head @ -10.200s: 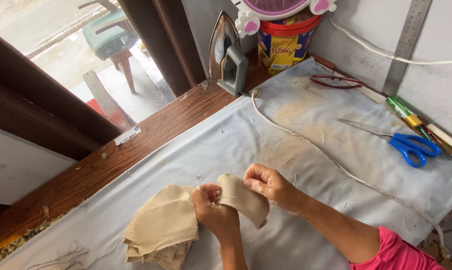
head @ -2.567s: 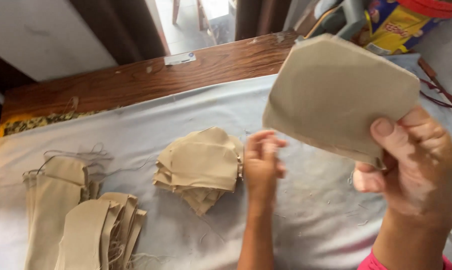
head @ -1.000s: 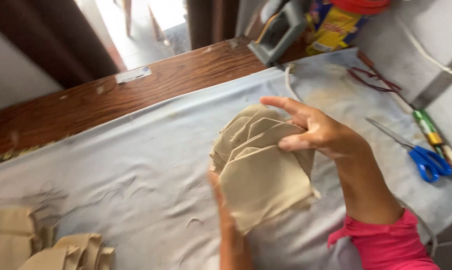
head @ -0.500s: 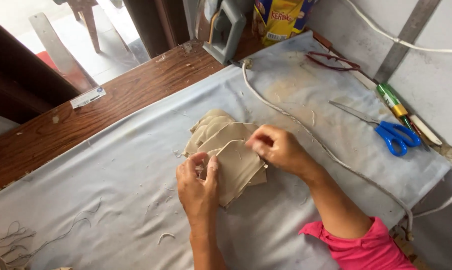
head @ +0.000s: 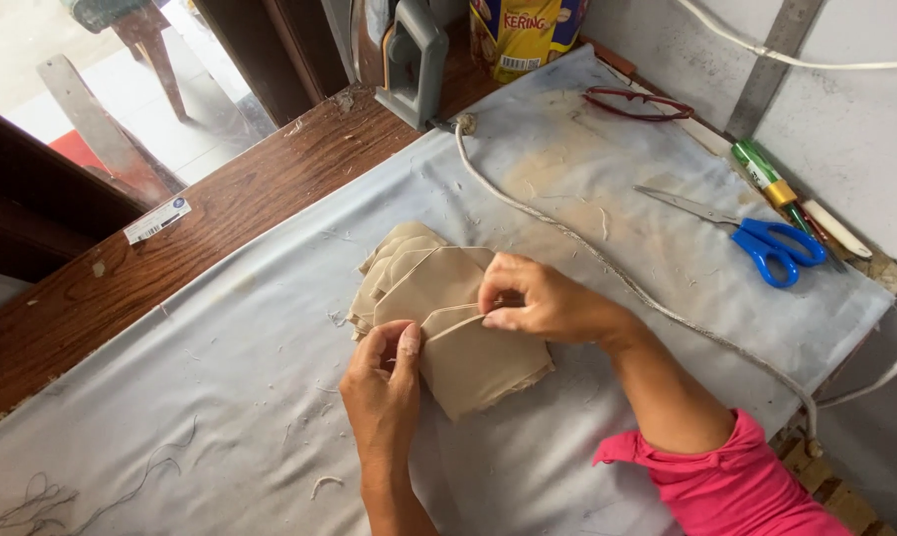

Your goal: Folding and pressing small fabric pieces using a hand iron on a work table in a sewing factory.

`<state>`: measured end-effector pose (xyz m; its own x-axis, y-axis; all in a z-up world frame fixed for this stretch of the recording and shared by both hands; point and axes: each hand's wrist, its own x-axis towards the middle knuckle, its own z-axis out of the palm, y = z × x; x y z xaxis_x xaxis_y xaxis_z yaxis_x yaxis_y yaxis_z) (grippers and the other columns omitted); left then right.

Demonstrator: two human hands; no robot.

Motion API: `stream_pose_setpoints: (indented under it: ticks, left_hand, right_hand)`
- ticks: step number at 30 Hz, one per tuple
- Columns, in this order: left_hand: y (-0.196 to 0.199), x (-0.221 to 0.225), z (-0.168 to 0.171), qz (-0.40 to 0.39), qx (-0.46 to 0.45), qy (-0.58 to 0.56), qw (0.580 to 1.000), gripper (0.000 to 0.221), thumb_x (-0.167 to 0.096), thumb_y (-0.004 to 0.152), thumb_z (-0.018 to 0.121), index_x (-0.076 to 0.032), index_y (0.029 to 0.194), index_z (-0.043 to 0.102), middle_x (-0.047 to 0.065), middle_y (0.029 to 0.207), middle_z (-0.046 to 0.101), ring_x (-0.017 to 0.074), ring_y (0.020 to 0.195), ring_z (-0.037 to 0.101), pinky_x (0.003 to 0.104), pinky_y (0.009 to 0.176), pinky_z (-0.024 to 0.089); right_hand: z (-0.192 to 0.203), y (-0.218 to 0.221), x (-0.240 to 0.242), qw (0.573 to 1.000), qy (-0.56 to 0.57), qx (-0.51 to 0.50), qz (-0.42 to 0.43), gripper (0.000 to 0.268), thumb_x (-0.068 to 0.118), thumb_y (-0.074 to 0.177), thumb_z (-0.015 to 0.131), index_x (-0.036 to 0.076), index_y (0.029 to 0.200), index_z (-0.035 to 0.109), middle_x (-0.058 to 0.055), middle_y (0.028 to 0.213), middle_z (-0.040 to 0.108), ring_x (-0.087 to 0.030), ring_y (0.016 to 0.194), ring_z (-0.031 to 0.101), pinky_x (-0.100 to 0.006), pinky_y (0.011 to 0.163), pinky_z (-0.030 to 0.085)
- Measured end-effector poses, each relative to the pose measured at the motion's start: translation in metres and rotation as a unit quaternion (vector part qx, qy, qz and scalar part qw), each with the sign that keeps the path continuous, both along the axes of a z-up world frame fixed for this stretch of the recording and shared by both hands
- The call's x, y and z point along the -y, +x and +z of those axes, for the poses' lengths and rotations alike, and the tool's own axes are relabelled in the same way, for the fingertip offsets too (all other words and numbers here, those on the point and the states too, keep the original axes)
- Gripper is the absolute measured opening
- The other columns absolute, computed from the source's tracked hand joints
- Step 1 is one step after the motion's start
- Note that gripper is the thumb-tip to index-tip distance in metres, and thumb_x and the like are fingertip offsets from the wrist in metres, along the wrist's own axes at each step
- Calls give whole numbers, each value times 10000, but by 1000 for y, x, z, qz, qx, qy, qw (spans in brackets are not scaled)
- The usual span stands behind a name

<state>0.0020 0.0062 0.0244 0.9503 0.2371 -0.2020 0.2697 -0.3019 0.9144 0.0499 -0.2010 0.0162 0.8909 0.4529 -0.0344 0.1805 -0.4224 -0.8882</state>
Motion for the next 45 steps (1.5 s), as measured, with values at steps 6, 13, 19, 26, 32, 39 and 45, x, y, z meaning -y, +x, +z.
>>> stream_pose_setpoints:
  ticks: [6,13,19,26,32,39,45]
  left_hand:
    - [1,-3,0,45,-53,-10,998,345,-359,893,418,-181,832,706,-58,742,675,95,709,599,250,686,450]
    - [2,-5,-19,96,-4,46,994,237,-350,858,492,-217,956,663,-29,954,631,137,845,597,296,775,460]
    - [1,-4,-16,98,-2,32,995,229,-345,853,509,-228,948,681,-31,942,578,102,774,559,264,755,456]
    - [-3,0,4,80,4,-239,968,412,-292,744,641,-92,1104,641,76,846,653,139,701,587,277,527,453]
    - [0,2,-15,-2,263,146,954,558,-387,774,670,-133,1246,513,95,1269,523,253,1197,478,402,1005,361]
    - [1,1,-27,44,293,168,940,340,-199,837,639,-118,1161,572,53,1029,601,200,888,571,336,811,477]
    - [-2,-2,-23,90,284,117,947,139,-140,838,642,-117,957,572,15,972,608,184,801,518,316,767,451]
  right_hand:
    - [16,0,16,968,184,-136,-103,40,102,823,623,103,800,590,25,746,565,-63,713,501,-194,661,378]
    - [8,0,-4,990,-88,-88,-60,154,158,732,726,133,690,581,26,837,476,-74,717,462,-197,691,396]
    - [18,-2,1,970,-7,-245,7,141,120,824,599,90,962,596,-22,921,666,-108,825,593,-229,716,456]
    - [-16,3,-28,970,206,0,-126,123,29,855,613,63,964,659,-20,901,659,-78,836,585,-188,755,493]
    - [-9,-1,-38,976,119,-7,-181,146,87,858,599,108,984,669,26,925,671,-64,845,591,-193,787,491]
    - [-12,-1,-38,979,126,-7,-160,174,69,861,589,92,1012,671,9,996,676,-72,900,612,-186,845,505]
    - [-3,-6,-42,975,96,-23,-198,233,182,859,580,122,1073,648,-2,999,651,-80,912,595,-198,834,472]
